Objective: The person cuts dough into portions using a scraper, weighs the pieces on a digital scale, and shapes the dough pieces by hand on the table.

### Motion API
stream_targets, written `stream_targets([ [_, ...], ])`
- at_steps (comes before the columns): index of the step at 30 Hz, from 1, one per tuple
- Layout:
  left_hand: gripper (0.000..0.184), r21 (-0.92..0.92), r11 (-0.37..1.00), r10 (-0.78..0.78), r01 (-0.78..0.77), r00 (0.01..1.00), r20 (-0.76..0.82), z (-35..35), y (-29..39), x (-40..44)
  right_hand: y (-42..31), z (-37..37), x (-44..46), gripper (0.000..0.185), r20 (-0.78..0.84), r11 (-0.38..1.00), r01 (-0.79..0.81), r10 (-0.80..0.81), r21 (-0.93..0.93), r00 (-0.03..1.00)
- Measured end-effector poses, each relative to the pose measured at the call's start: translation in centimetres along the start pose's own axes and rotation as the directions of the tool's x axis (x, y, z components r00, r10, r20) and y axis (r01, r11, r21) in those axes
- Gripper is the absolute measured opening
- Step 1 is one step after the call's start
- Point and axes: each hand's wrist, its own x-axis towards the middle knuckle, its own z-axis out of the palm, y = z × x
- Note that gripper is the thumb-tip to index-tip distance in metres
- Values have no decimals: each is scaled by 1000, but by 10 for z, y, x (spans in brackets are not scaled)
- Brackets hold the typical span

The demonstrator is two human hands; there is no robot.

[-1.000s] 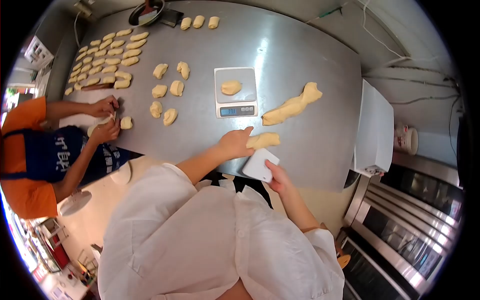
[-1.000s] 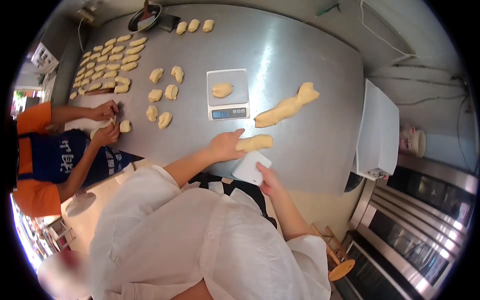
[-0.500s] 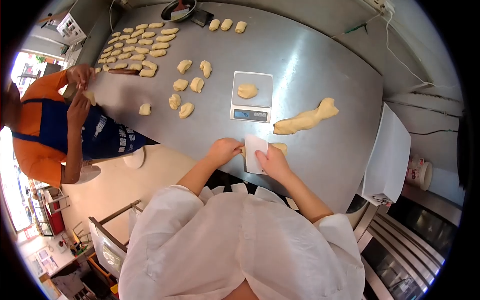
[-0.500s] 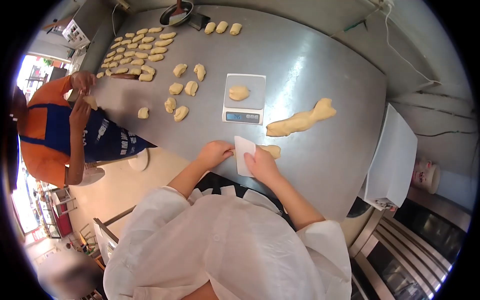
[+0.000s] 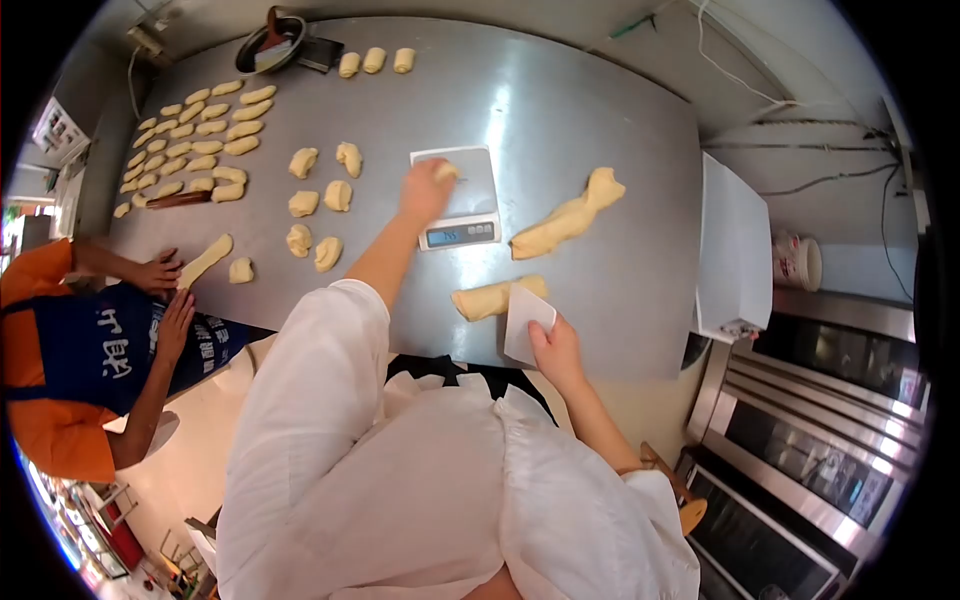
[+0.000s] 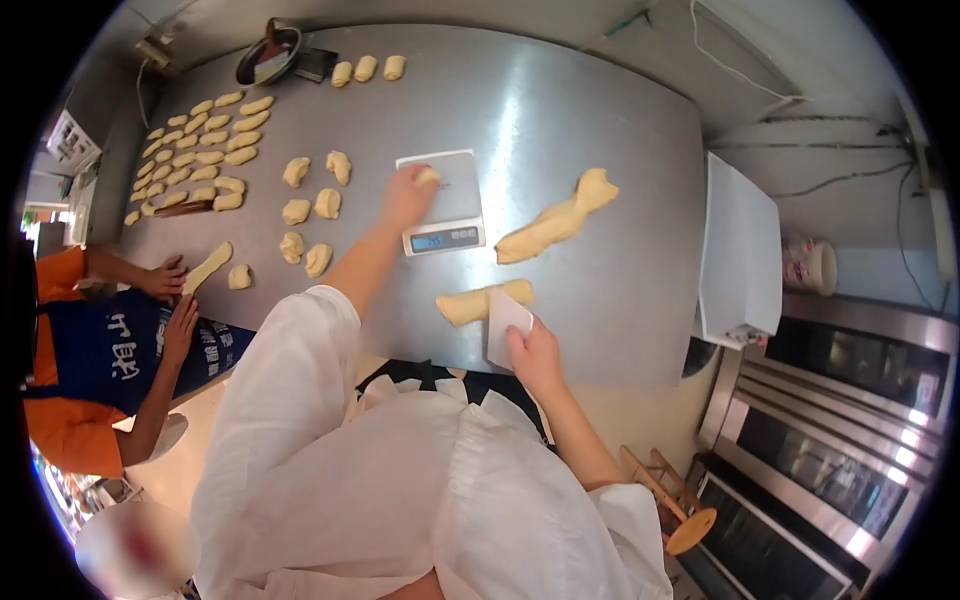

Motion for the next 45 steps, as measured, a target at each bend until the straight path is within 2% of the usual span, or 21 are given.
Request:
stream_targets([
  [1,45,-264,903,-337,338,940,50,-4,4,-2,-2,2,-5,32,-7,1000,-18,18,-9,1000],
  [4,44,-476,784,-364,398,916,165,-17,8,-26,-13,11,-1,32,25,999,-28,29,-15,999],
  [6,49,-153,987,75,-49,983,168,-30,9,-84,-17,20,2,32,-13,998,50,-51,-39,999],
  [8,54,-183,973,187,-141,945,267,-38,6,-146,-20,30,8,33,12,999,44,-44,-25,999],
  [11,55,-73,993,108,-88,934,341,-24,-30,-204,-34,43,13,33,135,995,43,-31,-91,990],
  [13,49,49,971,216,-235,945,245,-21,-34,-213,-54,54,24,32,226,985,59,-21,-162,974],
  [15,43,37,976,201,-213,958,202,-18,-29,-219,-71,63,23,28,318,956,178,-98,-234,943],
  [19,39,63,971,213,-229,956,202,-19,-33,-217,-80,82,36,25,358,928,234,-122,-289,926],
  [25,46,95,969,203,-230,951,233,-39,-13,-221,-60,112,45,20,436,868,231,-18,-439,900],
  [30,52,166,955,218,-247,960,178,-25,-29,-214,-45,131,66,23,322,927,217,-114,-305,940],
  [31,52,99,983,130,-153,969,211,-19,-37,-206,-42,126,69,23,305,929,212,-116,-304,945],
  [33,52,31,997,58,-68,964,260,-20,-43,-183,-33,113,69,28,165,988,153,-154,23,974],
  [34,53,-70,994,-60,85,951,303,-33,-33,-164,-33,101,68,28,159,989,145,-146,20,976],
  [35,54,-160,956,-177,247,916,359,-43,-24,-145,-37,85,64,30,29,985,119,-123,124,992],
  [36,56,-232,948,-148,217,948,281,-47,-17,-125,-36,71,58,32,-102,968,103,-81,229,991],
  [37,58,-302,937,-118,176,973,200,-48,-9,-102,-30,57,58,32,-112,970,90,-66,226,992],
  [39,64,-325,939,-92,110,993,70,-39,-2,-58,-16,25,61,31,-39,996,83,-85,-42,996],
  [40,64,-343,933,-82,108,993,87,-36,16,-57,-16,17,56,31,-54,996,68,-71,-60,996],
  [41,64,240,969,88,-57,989,-119,-35,32,-56,-18,16,50,31,21,986,55,-52,-157,998],
  [43,64,753,654,337,-73,919,-203,-30,47,-60,-32,18,43,30,101,965,56,-30,-257,994],
  [45,60,491,726,540,-482,841,28,-29,46,-82,-52,28,38,29,181,941,24,40,-337,983],
])
